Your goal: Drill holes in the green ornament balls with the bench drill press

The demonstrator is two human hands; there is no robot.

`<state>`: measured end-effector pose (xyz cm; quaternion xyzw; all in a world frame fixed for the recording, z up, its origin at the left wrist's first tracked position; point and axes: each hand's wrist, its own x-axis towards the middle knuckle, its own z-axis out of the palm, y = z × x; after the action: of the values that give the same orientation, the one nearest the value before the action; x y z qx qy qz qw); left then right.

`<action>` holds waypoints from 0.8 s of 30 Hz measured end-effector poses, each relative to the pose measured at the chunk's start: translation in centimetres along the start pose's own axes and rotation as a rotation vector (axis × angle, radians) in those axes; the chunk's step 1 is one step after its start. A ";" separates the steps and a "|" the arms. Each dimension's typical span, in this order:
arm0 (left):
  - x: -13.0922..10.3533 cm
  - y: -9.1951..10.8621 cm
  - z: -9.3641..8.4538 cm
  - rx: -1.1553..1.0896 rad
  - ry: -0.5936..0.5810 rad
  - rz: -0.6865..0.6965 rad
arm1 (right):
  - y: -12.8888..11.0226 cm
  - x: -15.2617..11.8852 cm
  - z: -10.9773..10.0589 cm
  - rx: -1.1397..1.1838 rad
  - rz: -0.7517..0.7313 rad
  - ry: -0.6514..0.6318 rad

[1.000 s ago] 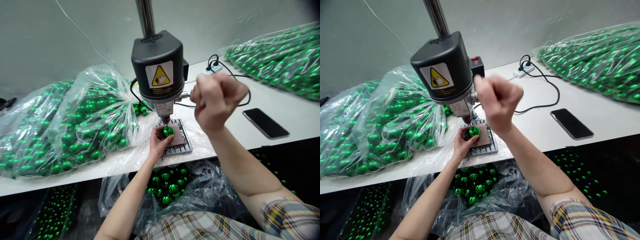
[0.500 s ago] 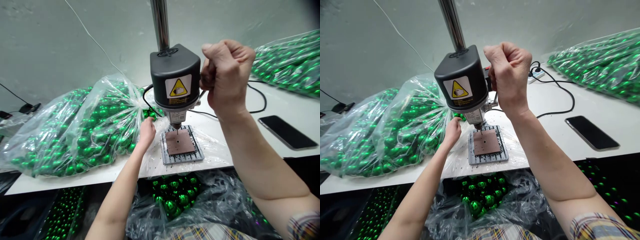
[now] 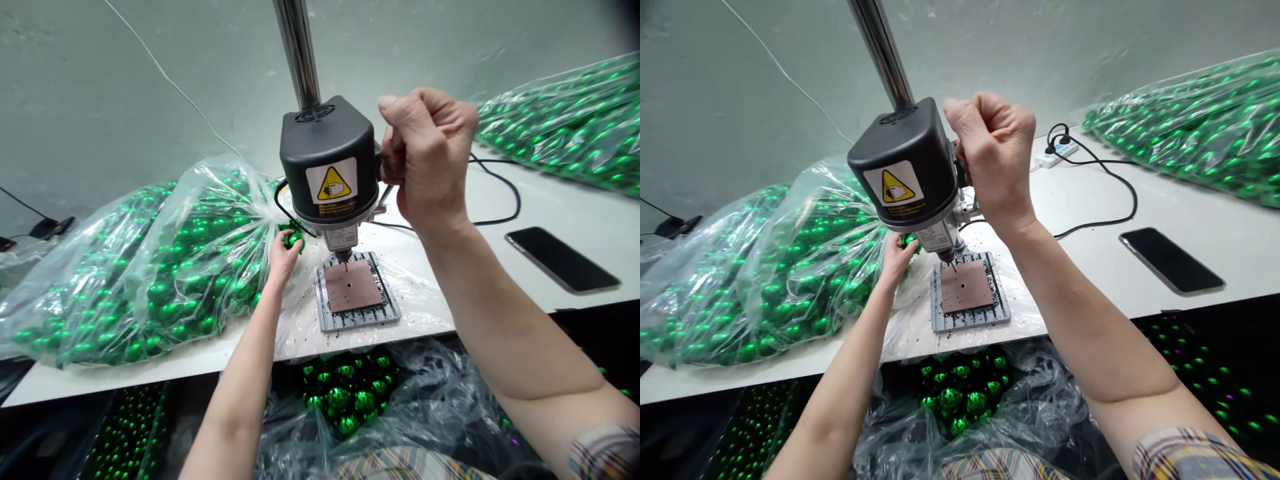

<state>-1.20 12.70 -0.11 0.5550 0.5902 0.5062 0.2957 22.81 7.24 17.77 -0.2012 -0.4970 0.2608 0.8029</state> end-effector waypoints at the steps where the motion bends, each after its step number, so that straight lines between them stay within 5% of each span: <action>1: -1.2 0.5 -0.6 -0.130 -0.020 -0.081 | -0.1 0.0 0.1 0.002 0.003 0.007; 5: -6.9 2.0 -1.2 -0.478 -0.146 -0.281 | -0.1 0.2 0.1 -0.001 0.025 0.023; 10: -12.1 2.3 1.4 -0.364 -0.194 -0.173 | 0.3 0.4 -0.2 -0.051 0.019 -0.001; 24: -13.1 1.6 5.0 0.018 -0.121 0.048 | 1.3 1.0 -0.6 -0.104 -0.032 -0.072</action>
<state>6.69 1.30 -3.03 0.6010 0.5626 0.4732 0.3136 23.45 8.82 17.43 -0.2250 -0.5417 0.2288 0.7769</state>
